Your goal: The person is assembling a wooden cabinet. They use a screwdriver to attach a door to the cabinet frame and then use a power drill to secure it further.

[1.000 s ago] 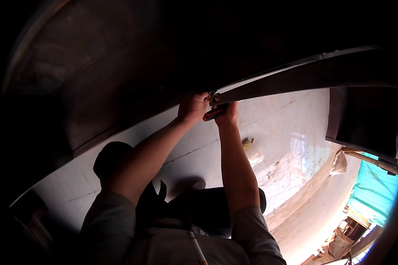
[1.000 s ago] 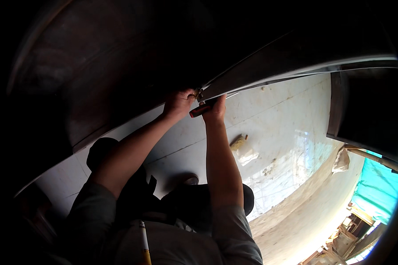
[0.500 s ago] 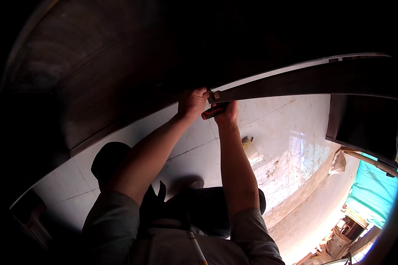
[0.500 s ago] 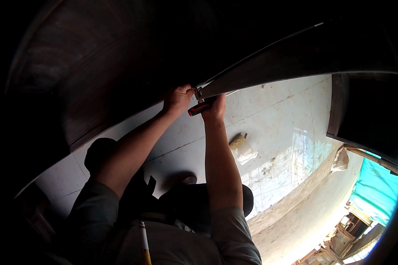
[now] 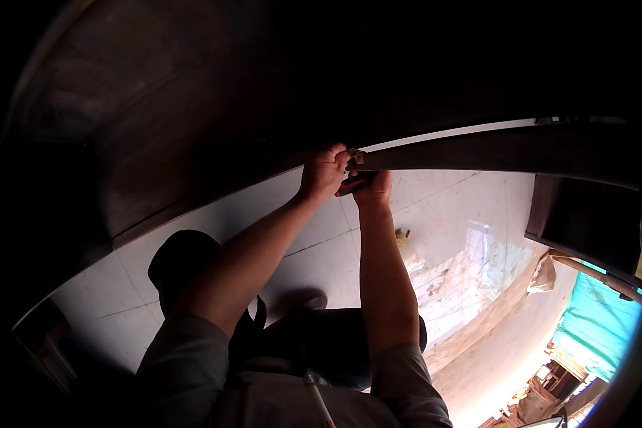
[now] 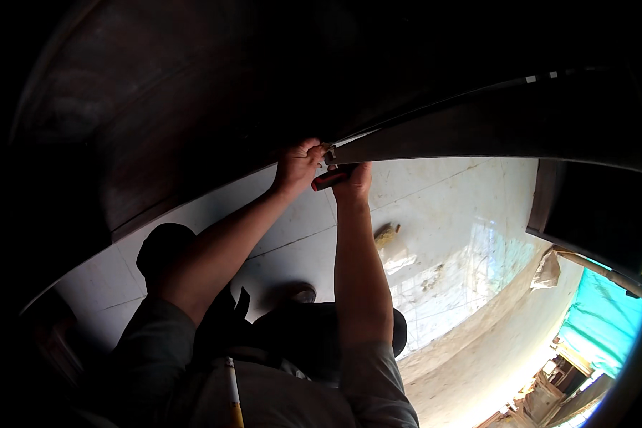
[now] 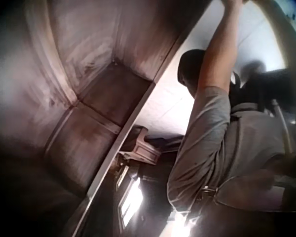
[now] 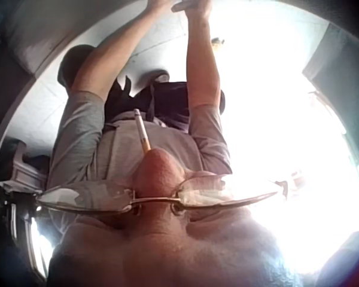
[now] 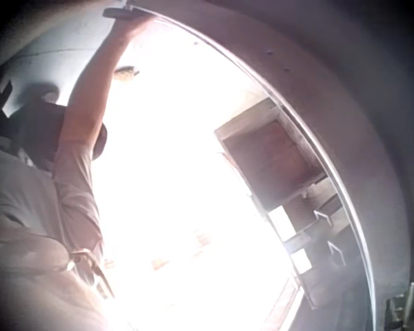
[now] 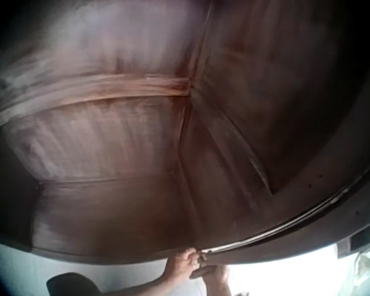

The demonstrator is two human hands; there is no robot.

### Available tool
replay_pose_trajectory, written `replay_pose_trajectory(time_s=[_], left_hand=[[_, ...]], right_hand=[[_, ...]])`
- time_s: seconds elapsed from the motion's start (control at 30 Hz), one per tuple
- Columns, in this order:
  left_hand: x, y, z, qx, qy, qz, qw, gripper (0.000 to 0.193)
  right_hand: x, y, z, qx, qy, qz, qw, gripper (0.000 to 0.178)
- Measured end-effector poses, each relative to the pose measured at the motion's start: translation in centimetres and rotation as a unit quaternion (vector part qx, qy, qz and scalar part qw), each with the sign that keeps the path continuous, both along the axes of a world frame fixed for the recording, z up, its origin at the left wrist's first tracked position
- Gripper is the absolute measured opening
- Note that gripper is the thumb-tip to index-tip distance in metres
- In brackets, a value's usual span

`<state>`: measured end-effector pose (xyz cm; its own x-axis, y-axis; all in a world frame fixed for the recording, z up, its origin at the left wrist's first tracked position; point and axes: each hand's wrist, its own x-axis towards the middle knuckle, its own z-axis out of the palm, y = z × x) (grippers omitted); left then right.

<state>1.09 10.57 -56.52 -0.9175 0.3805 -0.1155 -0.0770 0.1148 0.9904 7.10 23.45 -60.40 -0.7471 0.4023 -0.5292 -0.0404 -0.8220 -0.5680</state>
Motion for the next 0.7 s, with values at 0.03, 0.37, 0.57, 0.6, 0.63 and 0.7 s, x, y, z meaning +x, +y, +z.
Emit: replay_pose_trajectory(time_s=[0.03, 0.37, 0.57, 0.6, 0.63, 0.7], left_hand=[[0.3, 0.1, 0.6, 0.04, -0.052, 0.006, 0.998, 0.007], [0.0, 1.3, 0.7, 0.248, -0.224, 0.059, 0.941, 0.006], [0.0, 1.3, 1.2, 0.137, -0.17, 0.049, 0.975, 0.01], [0.1, 1.3, 1.2, 0.104, -0.148, 0.038, 0.983, 0.012], [0.4, 1.1, 1.3, 0.071, -0.127, 0.026, 0.989, 0.015], [1.6, 0.9, 1.4, 0.019, -0.047, 0.037, 0.998, 0.02]], right_hand=[[0.0, 0.1, -0.1, -0.002, -0.001, -0.004, 1.0, 0.044], [-1.1, 0.1, 0.0, -0.025, 0.025, 0.007, 0.999, 0.044], [-1.2, -0.2, 0.7, 0.019, 0.108, 0.036, 0.993, 0.04], [-1.1, -0.1, 0.5, 0.006, 0.106, 0.034, 0.994, 0.039], [-1.1, 0.1, 0.3, -0.007, 0.104, 0.032, 0.994, 0.038], [-1.3, -0.1, 0.6, -0.032, 0.088, 0.017, 0.995, 0.038]])
